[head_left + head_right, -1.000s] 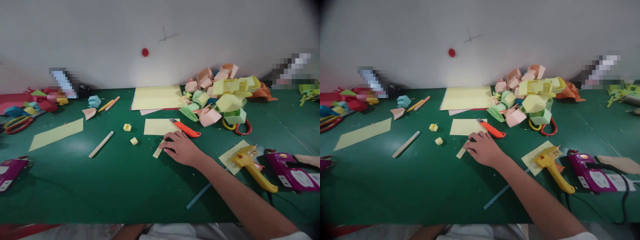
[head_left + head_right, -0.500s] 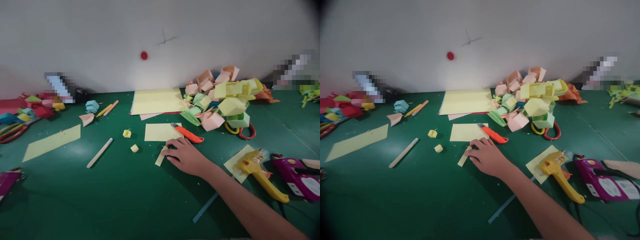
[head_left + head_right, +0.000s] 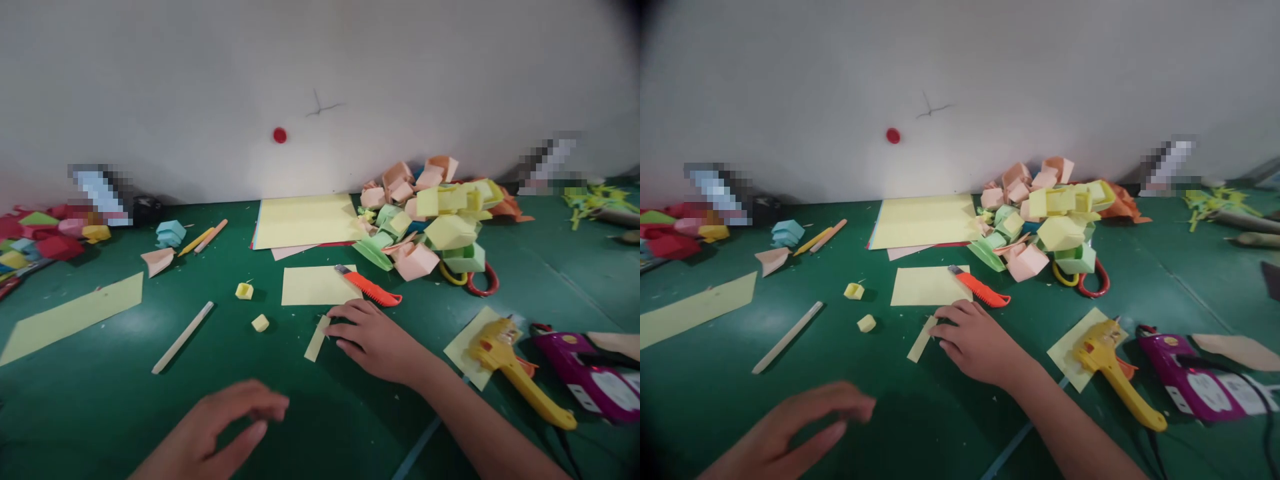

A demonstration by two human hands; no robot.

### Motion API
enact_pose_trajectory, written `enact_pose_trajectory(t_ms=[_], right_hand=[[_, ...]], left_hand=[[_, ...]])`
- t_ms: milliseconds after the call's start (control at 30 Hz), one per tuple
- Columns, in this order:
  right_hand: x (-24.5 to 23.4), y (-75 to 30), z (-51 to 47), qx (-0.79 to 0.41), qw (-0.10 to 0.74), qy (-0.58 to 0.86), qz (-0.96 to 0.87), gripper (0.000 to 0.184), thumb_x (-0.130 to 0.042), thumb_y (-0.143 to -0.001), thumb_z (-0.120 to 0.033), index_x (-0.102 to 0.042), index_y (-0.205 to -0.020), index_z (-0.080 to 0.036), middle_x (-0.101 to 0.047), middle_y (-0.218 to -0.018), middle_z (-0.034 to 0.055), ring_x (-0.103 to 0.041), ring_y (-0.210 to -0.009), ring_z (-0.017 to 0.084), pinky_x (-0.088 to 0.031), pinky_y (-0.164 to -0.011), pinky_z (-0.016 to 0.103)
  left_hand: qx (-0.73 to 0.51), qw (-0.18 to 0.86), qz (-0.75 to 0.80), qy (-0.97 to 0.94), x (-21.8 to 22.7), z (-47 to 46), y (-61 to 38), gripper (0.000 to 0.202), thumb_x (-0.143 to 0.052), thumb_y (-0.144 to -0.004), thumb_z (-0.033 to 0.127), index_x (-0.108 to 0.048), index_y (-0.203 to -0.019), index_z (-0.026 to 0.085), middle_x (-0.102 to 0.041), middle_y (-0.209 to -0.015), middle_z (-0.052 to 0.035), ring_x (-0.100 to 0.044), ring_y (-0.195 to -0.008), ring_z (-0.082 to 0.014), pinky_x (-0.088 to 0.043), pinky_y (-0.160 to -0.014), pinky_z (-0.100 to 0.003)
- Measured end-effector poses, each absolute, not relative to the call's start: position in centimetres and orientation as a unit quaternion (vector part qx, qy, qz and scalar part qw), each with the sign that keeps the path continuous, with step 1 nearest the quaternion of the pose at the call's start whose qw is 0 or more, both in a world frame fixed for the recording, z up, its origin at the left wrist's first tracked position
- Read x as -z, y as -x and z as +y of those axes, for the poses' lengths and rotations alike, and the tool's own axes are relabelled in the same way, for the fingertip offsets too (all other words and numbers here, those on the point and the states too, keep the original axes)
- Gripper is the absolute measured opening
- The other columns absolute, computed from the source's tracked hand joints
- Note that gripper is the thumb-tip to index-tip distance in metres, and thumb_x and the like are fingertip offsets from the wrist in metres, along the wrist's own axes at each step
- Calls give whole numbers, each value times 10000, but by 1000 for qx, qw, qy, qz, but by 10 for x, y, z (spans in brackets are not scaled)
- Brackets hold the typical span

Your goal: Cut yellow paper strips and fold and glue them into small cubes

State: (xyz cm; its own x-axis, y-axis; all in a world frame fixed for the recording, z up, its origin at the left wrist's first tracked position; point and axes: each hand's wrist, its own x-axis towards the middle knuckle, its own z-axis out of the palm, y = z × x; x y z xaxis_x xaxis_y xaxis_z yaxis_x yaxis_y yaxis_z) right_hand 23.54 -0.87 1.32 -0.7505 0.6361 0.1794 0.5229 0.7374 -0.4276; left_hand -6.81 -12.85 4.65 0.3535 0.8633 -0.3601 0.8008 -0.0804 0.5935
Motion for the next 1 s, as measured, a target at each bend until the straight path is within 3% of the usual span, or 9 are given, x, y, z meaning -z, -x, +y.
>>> enact_pose_trajectory(t_ms=[100,233,367,533,700,867,1000], right_hand=[[-33,-257,-15,-127,246,299,-913,350,-473,-961,-115,-661,-1195,-294,-654,-1243,55,-562,-1149,229,-490,-963,428],[-55,-318,-45,-1,337,442,-831,333,-546,-917,-149,-610,-1193,-324,-660,-1107,78,-607,-1040,267,-500,-847,438],[-32,-387,-88,48,205,658,-723,272,-482,-909,-437,-529,-1156,-333,-641,-1123,131,-601,-1056,388,-435,-926,617],[22,-426,-120,5,127,717,-686,467,-518,-834,-509,-421,-1239,-297,-596,-1175,173,-582,-1156,419,-465,-961,593],[36,-431,-106,-31,98,787,-608,579,-428,-834,-506,-422,-1316,-185,-603,-1261,227,-613,-1171,416,-496,-943,541],[25,-431,-94,-135,86,842,-514,503,-490,-751,-540,-526,-1159,-249,-709,-1051,166,-710,-880,381,-528,-786,485],[3,-417,-96,-128,153,852,-484,512,-496,-702,-601,-546,-1088,-269,-712,-967,132,-689,-808,373,-507,-685,470]], left_hand=[[-101,346,535,-765,-43,-76,51,330,-419,-1020,326,-632,-1269,364,-640,-1303,-15,-614,-1167,-197,-539,-967,-331],[-77,191,452,-868,-31,-32,33,477,-556,-953,288,-512,-1425,340,-550,-1448,-39,-473,-1350,-268,-420,-1116,-455],[-27,128,399,-907,-18,-18,25,554,-591,-934,391,-452,-1469,348,-421,-1564,-31,-375,-1417,-320,-359,-1130,-503],[-26,70,430,-900,-11,-19,11,410,-491,-981,412,-546,-1373,305,-420,-1561,-55,-362,-1408,-349,-356,-1076,-546],[-32,48,482,-874,-11,-23,0,350,-451,-992,372,-588,-1293,259,-469,-1515,-90,-384,-1390,-362,-384,-1028,-564],[-35,30,467,-883,-12,-24,2,430,-393,-1016,365,-478,-1437,346,-385,-1589,-43,-346,-1432,-341,-373,-1045,-558],[-37,4,493,-869,-11,-28,0,439,-386,-1014,421,-513,-1426,339,-405,-1579,-58,-337,-1445,-363,-356,-1050,-589]])
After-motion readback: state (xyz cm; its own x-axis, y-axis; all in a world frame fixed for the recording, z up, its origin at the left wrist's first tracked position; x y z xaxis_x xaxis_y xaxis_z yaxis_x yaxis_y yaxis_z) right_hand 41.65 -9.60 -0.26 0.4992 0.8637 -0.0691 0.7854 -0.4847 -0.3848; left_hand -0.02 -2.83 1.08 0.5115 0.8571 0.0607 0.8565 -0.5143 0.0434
